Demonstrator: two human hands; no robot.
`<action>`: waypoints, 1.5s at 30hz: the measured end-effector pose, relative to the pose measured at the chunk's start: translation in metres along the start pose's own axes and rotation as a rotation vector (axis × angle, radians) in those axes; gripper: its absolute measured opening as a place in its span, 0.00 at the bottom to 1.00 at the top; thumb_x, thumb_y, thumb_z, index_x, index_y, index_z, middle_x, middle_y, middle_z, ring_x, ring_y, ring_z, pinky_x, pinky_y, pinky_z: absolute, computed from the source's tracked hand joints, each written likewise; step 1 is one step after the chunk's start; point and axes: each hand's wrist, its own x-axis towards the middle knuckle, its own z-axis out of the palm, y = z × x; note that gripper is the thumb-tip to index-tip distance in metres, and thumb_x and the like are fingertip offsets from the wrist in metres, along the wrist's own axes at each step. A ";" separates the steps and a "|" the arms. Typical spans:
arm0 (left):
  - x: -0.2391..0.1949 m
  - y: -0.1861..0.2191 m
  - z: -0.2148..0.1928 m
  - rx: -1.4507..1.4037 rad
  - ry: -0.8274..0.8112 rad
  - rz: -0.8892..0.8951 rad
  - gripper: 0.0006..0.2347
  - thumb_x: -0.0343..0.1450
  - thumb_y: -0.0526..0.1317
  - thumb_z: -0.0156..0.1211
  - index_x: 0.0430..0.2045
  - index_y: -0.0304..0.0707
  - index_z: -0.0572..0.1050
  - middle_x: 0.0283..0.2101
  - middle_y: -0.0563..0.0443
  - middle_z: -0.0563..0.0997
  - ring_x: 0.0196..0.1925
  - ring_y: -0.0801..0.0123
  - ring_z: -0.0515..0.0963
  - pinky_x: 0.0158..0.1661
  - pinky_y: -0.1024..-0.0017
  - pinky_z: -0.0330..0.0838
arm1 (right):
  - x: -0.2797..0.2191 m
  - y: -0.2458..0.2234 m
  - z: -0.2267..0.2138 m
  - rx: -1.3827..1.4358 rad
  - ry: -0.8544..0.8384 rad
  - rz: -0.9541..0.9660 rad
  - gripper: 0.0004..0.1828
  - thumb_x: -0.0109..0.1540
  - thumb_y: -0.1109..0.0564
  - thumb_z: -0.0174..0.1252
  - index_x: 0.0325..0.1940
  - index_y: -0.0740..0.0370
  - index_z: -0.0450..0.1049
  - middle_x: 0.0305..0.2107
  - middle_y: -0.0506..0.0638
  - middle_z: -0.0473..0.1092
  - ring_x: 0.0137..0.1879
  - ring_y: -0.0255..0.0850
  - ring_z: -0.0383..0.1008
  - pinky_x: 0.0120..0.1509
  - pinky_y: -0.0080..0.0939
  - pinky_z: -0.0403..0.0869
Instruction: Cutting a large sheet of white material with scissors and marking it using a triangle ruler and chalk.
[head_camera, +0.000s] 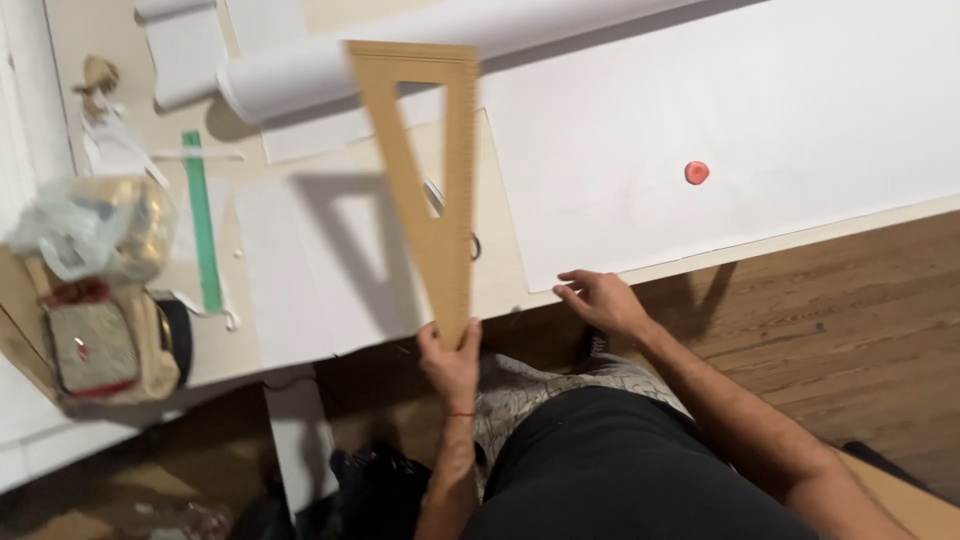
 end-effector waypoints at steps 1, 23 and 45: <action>-0.020 0.000 0.017 0.008 0.009 -0.016 0.28 0.56 0.46 0.83 0.45 0.36 0.75 0.34 0.29 0.84 0.41 0.38 0.85 0.37 0.48 0.79 | -0.004 0.023 -0.011 -0.005 -0.019 -0.003 0.25 0.66 0.42 0.54 0.63 0.56 0.76 0.43 0.58 0.82 0.50 0.60 0.81 0.57 0.64 0.76; -0.163 0.034 0.157 -0.003 -0.186 -0.358 0.30 0.60 0.59 0.77 0.45 0.37 0.73 0.30 0.36 0.84 0.30 0.48 0.85 0.32 0.58 0.80 | -0.053 0.197 -0.061 -0.033 -0.093 0.026 0.19 0.66 0.41 0.58 0.58 0.44 0.80 0.39 0.54 0.81 0.51 0.58 0.79 0.57 0.60 0.76; 0.067 0.028 0.162 0.659 -0.532 0.771 0.32 0.80 0.67 0.42 0.77 0.54 0.51 0.80 0.47 0.48 0.83 0.58 0.47 0.79 0.53 0.42 | 0.001 0.156 0.124 1.400 -0.408 0.332 0.10 0.63 0.56 0.66 0.34 0.63 0.73 0.19 0.48 0.71 0.20 0.34 0.70 0.24 0.32 0.74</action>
